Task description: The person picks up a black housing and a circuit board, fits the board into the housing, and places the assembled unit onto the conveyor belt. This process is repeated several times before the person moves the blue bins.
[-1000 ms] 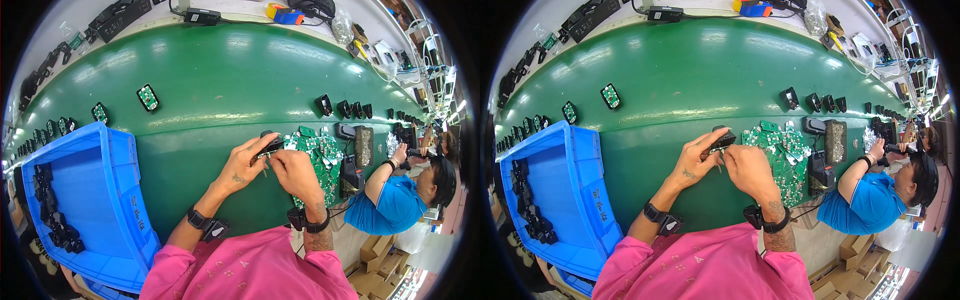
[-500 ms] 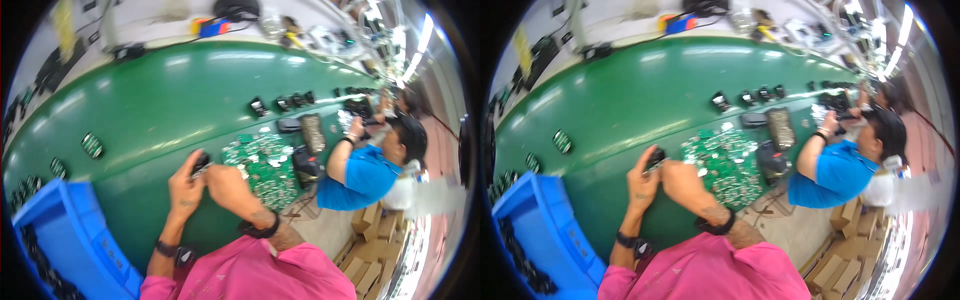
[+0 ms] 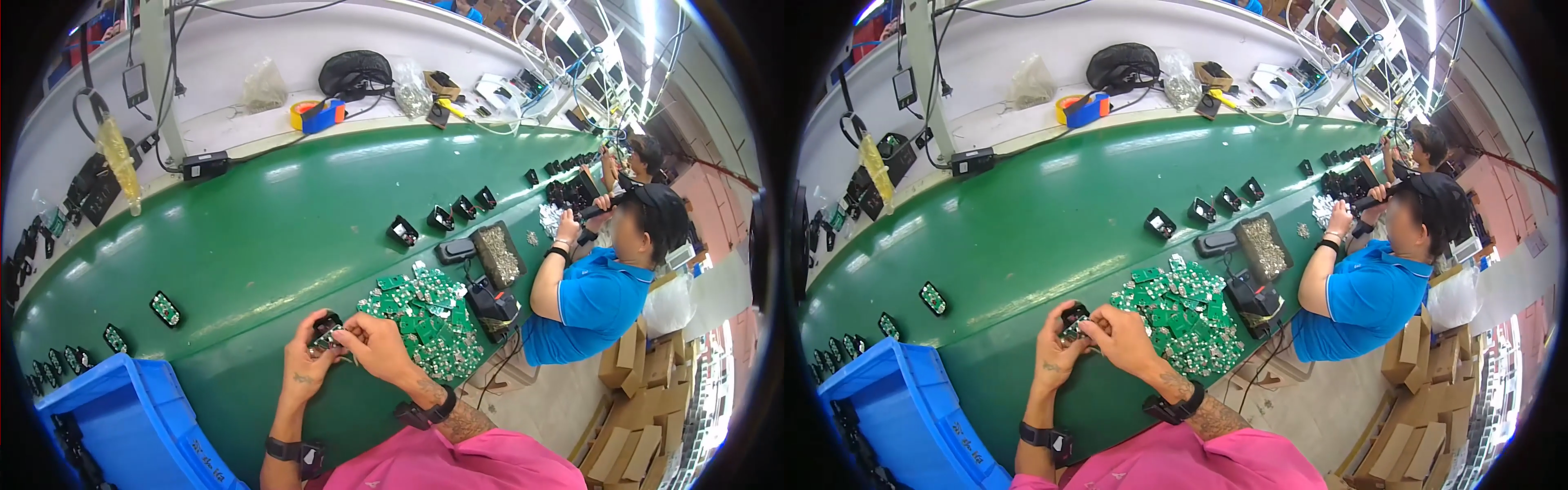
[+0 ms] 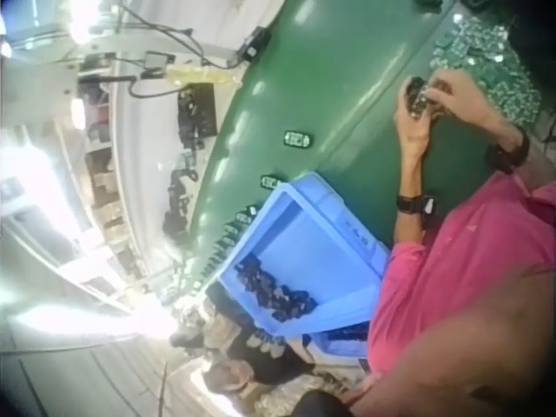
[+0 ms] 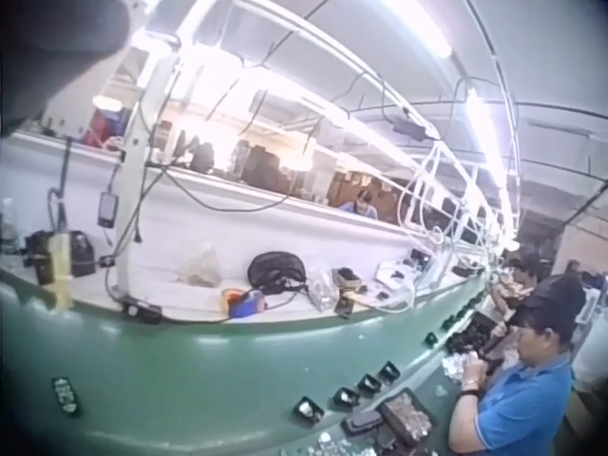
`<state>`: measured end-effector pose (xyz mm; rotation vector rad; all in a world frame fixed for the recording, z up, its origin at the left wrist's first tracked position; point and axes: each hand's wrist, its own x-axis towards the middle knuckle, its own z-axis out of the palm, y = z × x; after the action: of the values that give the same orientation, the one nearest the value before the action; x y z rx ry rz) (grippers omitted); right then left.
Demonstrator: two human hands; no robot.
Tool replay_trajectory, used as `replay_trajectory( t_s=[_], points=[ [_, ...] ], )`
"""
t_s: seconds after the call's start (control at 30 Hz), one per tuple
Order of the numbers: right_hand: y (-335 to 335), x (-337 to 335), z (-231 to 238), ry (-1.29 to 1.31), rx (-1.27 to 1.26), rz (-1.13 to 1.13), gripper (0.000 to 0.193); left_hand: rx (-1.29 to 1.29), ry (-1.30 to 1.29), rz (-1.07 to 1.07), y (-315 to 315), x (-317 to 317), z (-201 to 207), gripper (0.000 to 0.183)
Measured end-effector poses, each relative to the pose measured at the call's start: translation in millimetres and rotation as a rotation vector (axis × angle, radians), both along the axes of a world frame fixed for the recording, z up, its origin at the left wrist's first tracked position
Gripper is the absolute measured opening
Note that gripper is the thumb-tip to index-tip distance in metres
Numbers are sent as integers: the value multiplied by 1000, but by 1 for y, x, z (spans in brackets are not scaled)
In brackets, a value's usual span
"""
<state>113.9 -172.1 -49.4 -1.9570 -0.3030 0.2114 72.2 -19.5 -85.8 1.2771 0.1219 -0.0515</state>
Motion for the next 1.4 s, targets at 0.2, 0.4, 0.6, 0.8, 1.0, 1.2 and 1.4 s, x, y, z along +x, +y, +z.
replay_trajectory(
  t_s=[0.2, 0.4, 0.6, 0.8, 1.0, 1.2, 1.4],
  points=[
    [-4, -2, -8, 118, 163, 68, 22, 80, -135, -92, 2, 1, -3, 62],
    [-9, 6, 3, 252, 118, 32, 28, -95, -91, -117, -4, 2, -12, 60],
    [-4, 1, -3, 89, 39, 47, 28, 122, -207, 104, -11, 3, -28, 49],
    [-7, -3, 11, -101, -204, 80, 28, 195, -202, 137, -11, 3, -26, 49],
    [-1, -16, 7, -34, 144, 71, 28, 158, -237, 181, -16, 6, -26, 55],
    [-7, -17, 22, -4, -117, 80, 28, 129, -217, 234, -14, 3, -30, 58],
    [-5, -4, 24, -5, -143, 271, 25, 358, -136, 213, -6, -3, -21, 46]
  ],
)
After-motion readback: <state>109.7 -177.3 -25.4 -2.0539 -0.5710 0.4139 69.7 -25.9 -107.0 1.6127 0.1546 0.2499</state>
